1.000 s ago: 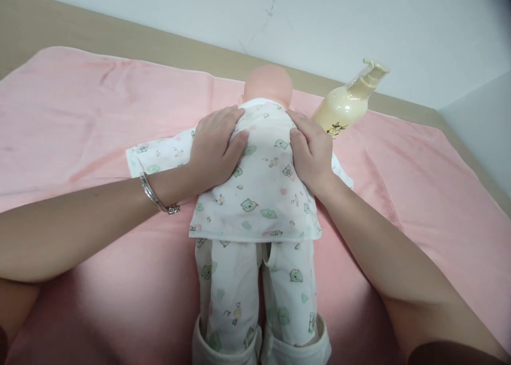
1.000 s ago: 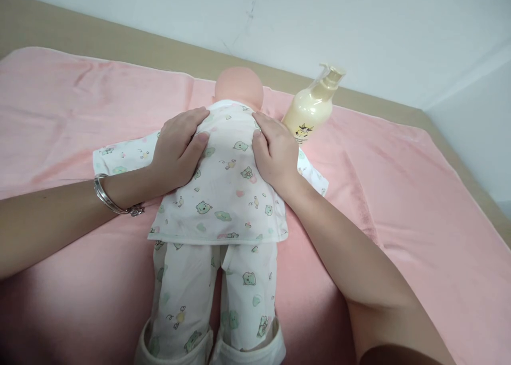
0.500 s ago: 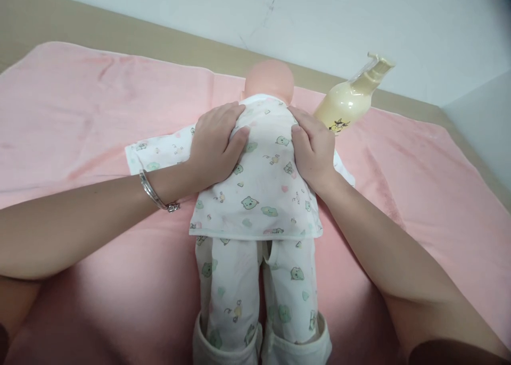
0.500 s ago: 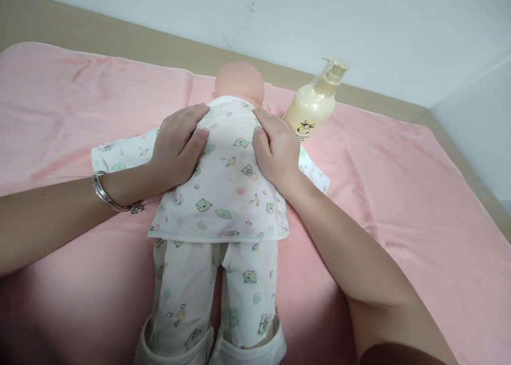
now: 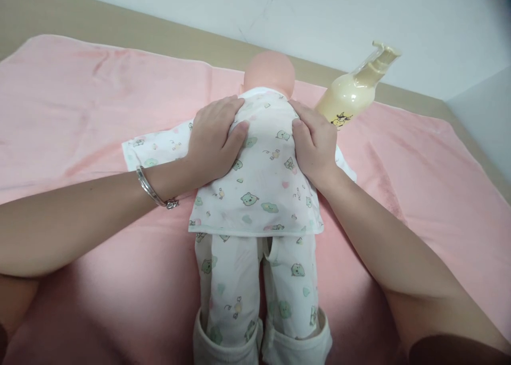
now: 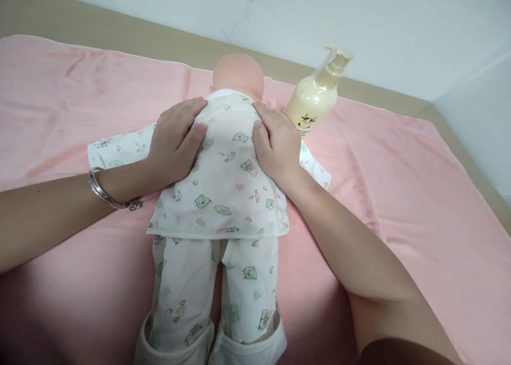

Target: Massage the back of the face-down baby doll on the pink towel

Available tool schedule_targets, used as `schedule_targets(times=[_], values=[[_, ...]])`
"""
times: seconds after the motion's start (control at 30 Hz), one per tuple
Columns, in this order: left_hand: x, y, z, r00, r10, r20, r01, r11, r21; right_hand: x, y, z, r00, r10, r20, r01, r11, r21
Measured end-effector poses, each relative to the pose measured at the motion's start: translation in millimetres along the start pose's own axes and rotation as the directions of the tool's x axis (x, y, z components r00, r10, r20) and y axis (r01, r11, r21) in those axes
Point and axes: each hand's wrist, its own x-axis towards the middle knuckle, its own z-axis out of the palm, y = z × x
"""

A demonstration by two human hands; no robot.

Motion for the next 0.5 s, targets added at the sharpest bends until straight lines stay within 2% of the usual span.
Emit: schedule_targets(times=[0.5], values=[[1.1, 2.9, -1.0, 1.0, -0.02, 0.001, 0.02, 0.999, -0.028, 0.0, -2.9, -0.7, 1.0, 0.025, 0.015, -0.025, 0.999, -0.037]])
